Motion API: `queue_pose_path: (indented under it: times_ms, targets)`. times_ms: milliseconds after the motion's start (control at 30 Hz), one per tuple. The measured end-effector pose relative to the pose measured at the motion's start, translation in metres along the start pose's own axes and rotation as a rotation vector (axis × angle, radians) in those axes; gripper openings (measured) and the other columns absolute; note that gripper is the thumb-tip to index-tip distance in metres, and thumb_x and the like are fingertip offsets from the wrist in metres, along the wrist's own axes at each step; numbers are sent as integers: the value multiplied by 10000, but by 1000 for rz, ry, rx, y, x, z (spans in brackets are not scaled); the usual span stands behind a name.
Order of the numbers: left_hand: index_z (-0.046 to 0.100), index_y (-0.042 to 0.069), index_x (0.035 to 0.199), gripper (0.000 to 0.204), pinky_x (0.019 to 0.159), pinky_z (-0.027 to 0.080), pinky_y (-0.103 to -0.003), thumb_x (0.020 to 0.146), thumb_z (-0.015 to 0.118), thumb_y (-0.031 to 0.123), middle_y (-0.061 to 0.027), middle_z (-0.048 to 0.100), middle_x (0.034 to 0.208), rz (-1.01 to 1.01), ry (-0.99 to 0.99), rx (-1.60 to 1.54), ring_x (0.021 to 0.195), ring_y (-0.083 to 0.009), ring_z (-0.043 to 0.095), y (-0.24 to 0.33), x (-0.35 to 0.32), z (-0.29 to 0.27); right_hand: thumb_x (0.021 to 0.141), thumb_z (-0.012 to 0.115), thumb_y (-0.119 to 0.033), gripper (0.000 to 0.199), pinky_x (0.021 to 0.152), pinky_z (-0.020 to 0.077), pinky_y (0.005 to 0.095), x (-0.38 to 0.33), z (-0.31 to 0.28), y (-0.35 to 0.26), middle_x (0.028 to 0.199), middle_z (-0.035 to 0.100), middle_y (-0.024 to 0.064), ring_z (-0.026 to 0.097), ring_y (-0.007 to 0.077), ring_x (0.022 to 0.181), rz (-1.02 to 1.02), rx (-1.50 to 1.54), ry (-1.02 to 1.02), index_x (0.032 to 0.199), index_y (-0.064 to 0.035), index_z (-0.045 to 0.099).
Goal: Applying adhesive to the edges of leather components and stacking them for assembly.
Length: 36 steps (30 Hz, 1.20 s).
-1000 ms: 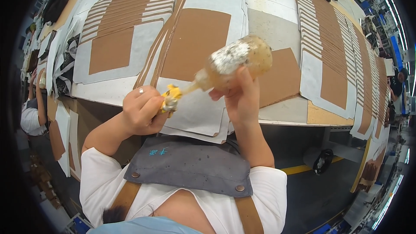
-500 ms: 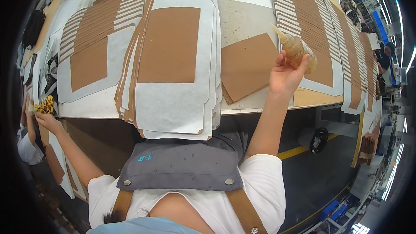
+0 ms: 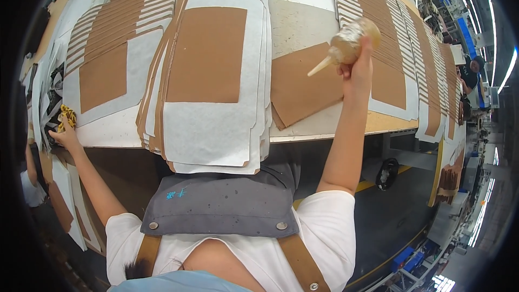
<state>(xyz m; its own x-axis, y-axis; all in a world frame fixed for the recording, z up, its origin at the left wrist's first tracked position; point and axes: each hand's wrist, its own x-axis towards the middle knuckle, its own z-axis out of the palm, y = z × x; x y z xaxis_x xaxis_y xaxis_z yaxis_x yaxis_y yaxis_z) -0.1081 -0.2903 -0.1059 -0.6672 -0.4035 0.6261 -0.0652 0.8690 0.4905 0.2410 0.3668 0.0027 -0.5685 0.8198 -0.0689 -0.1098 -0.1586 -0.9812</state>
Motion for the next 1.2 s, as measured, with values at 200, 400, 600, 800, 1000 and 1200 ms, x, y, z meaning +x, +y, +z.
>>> queue_pose_path:
  times_ms: [200,400,600,800,1000,1200]
  targets:
    - [311,-2,1332,739,941,395,-365,804,646,391,-217,368,1297,241,49,-136,1160,-288,436,75,-18,-72,702,632,-537,741,393,351,204,66,74,-12,796,595,74,536,96,548,-119,-750,-193,1194,-5,478]
    - [315,3,1326,528,836,455,-282,897,545,208,-143,507,1173,191,-242,-559,967,-188,562,145,-50,-93,713,544,-642,881,706,496,350,156,76,28,1049,606,182,598,269,916,-24,-1346,-325,1340,-48,373]
    - [360,11,1306,446,664,456,-196,911,511,150,-78,602,917,222,-367,-667,793,-83,541,165,-75,-122,794,551,-528,637,909,412,391,126,147,22,1125,576,201,520,325,1086,-682,-1622,-297,1247,-83,494]
    - [395,15,1283,417,641,449,-200,904,516,141,-56,597,895,305,-459,-735,671,-61,494,215,-102,-122,840,537,-389,463,909,416,383,133,210,59,1113,570,189,516,331,1074,-705,-1358,-565,1209,-110,527]
    - [431,11,1252,370,622,445,-200,905,500,120,-57,597,868,234,-488,-706,646,-64,497,193,-105,-138,788,579,-381,442,931,363,409,146,239,61,1106,587,109,464,279,1119,-594,-1505,-566,1147,-123,580]
    - [455,27,1236,335,617,441,-198,911,482,104,-62,595,865,122,-556,-758,658,-66,500,189,-112,-143,755,611,-365,385,937,316,418,156,249,60,1053,612,81,430,252,1132,-380,-1363,-602,1048,-116,623]
